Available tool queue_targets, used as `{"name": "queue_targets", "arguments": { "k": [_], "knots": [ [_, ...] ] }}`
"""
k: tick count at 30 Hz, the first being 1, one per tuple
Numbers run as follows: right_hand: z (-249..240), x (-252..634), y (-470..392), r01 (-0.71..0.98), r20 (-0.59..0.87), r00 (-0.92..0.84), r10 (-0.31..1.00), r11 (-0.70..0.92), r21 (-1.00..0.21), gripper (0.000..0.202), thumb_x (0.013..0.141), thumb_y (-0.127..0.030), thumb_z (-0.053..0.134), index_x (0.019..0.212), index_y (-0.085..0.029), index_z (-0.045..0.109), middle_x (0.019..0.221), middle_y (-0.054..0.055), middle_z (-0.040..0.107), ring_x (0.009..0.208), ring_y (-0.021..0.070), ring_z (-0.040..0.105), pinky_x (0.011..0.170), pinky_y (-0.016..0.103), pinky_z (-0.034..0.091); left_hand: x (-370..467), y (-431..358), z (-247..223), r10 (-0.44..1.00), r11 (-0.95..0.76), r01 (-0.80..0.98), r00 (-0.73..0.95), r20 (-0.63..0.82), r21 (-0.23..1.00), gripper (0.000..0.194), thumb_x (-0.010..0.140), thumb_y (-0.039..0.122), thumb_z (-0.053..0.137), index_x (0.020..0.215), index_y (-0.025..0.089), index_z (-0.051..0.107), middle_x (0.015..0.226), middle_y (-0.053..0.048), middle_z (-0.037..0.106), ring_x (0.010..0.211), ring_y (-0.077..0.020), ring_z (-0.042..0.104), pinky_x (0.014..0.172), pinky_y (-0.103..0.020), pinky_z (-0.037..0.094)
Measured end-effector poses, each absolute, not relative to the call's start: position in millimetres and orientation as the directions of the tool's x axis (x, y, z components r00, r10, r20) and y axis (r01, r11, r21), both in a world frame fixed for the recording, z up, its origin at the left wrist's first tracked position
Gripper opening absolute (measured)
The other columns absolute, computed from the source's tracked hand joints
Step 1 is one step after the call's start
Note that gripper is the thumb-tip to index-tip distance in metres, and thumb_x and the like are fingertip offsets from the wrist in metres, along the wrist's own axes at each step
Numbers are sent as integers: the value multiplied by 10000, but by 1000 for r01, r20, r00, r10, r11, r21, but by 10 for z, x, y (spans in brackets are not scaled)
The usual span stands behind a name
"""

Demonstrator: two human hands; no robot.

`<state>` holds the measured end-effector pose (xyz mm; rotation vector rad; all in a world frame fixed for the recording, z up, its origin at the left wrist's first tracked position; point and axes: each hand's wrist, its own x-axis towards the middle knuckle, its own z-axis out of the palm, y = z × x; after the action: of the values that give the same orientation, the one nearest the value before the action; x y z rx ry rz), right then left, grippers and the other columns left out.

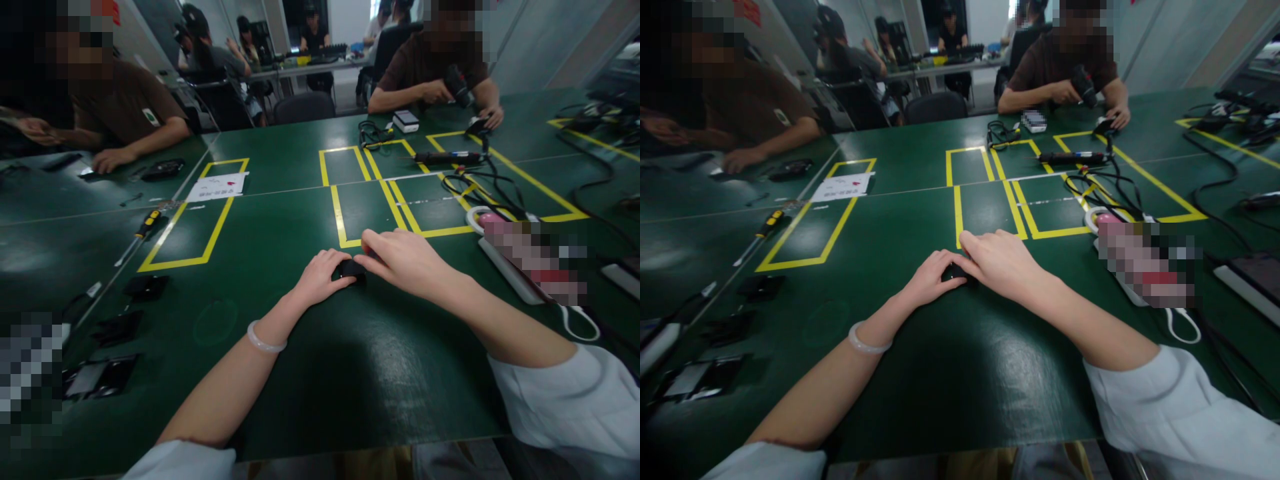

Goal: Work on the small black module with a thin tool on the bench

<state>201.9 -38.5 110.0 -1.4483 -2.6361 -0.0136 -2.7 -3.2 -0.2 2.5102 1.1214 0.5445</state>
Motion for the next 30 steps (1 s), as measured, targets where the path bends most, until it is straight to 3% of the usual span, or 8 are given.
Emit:
{"name": "queue_targets", "arguments": {
  "k": [11, 17, 25, 30],
  "knots": [
    [1109, 2027, -381, 866, 115, -497, 860, 501, -3, 186, 934, -247, 351, 1014, -175, 503, 823, 51, 684, 686, 189, 620, 568, 282, 264, -36, -42, 13, 765, -626, 632, 612, 202, 456, 373, 884, 488, 559, 1139, 215, 549, 1082, -63, 588, 979, -238, 519, 872, -380, 440],
    [1107, 2011, -367, 853, 114, -520, 847, 522, 12, 258, 970, -376, 343, 966, -186, 516, 813, 53, 690, 701, 201, 627, 596, 290, 281, -36, -36, 19, 764, -627, 637, 614, 197, 449, 396, 884, 502, 554, 1164, 222, 550, 1075, -65, 586, 979, -243, 519, 875, -386, 438],
    [1080, 2046, -365, 848, 137, -523, 841, 530, -19, 190, 941, -255, 362, 1062, -173, 483, 837, 51, 683, 712, 207, 639, 585, 282, 291, -35, -32, 7, 770, -620, 639, 606, 198, 455, 382, 878, 505, 557, 1137, 225, 558, 1068, -65, 587, 971, -245, 523, 862, -386, 442],
    [1094, 2035, -374, 852, 125, -513, 849, 522, -42, 203, 961, -329, 355, 990, -189, 500, 835, 47, 689, 725, 200, 637, 575, 278, 285, -39, -29, 0, 764, -628, 631, 612, 206, 455, 393, 885, 498, 553, 1164, 221, 550, 1079, -67, 584, 982, -242, 521, 871, -383, 439]
  ]
}}
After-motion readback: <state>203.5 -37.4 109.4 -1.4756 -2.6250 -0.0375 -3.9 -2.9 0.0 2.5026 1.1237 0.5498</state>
